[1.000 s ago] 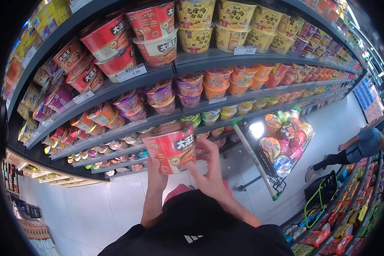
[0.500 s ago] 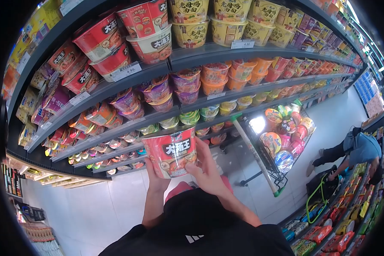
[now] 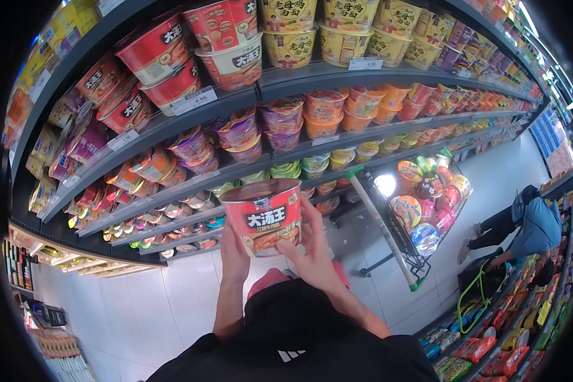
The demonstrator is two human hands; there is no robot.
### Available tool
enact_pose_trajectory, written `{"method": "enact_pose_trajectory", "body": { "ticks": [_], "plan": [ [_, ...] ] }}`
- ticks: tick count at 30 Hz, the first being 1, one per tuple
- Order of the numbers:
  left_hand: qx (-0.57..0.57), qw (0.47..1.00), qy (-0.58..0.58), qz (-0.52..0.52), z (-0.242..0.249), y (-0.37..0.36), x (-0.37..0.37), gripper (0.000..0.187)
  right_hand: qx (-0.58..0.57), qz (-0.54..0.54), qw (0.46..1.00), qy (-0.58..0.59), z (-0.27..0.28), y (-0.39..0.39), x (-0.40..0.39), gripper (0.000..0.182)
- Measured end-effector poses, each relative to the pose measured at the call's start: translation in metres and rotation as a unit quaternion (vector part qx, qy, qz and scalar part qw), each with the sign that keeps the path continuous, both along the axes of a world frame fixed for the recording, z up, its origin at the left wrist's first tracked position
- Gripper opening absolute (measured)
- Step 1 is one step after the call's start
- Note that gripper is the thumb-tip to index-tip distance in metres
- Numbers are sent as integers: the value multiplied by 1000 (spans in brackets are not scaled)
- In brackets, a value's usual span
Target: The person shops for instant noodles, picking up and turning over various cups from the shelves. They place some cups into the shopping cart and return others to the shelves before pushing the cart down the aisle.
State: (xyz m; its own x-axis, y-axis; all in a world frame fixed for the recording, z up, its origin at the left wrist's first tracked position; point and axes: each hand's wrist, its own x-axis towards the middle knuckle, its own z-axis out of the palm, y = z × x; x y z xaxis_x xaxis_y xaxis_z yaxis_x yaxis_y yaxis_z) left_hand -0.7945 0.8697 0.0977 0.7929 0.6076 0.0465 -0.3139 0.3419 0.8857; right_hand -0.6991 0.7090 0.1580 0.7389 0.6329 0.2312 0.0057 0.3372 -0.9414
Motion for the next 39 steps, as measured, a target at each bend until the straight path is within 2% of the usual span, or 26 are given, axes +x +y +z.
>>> {"method": "enact_pose_trajectory", "body": {
  "ticks": [1,2,5,8,9,12,15,24,27,28,29,31,35,37,39],
  "plan": [
    [48,998,14,24,11,1,0,62,-12,-17,1000,-13,1,1,-2,93],
    [24,999,20,38,24,-1,-3,65,-24,-33,999,-26,1,2,-3,93],
    [74,995,-51,40,28,-4,-6,64,-46,-55,996,-61,6,6,-12,94],
    [133,988,-30,76,32,-13,-4,81,-54,-64,991,-107,2,9,-21,94],
    [106,991,-36,71,29,-11,-6,84,-55,-67,988,-125,0,9,-21,94],
    [31,997,-50,55,19,0,-15,88,-66,-38,994,-79,-6,4,-16,91],
    [1,998,-67,19,4,6,-21,87,1,28,1000,-12,-15,8,-10,87],
    [19,997,-67,35,7,6,-20,90,14,34,999,-15,-16,9,-12,78],
    [50,997,-53,17,2,17,-20,78,45,41,998,-19,-20,14,-9,78],
    [96,995,-38,5,6,24,-23,75,45,40,998,-3,-21,15,-9,79],
    [109,993,-32,-14,11,29,-24,86,47,48,998,4,-17,16,-8,78],
    [127,991,-21,-22,16,43,-27,96,41,55,998,-14,-17,19,-6,79],
    [176,978,-110,-20,67,72,-32,107,19,94,995,-6,-11,21,-4,77],
    [231,965,-92,80,83,100,-40,111,-4,94,996,-3,-5,19,-2,76],
    [334,911,-126,207,119,128,-44,93,-22,81,996,-13,-5,15,3,68]
  ]
}}
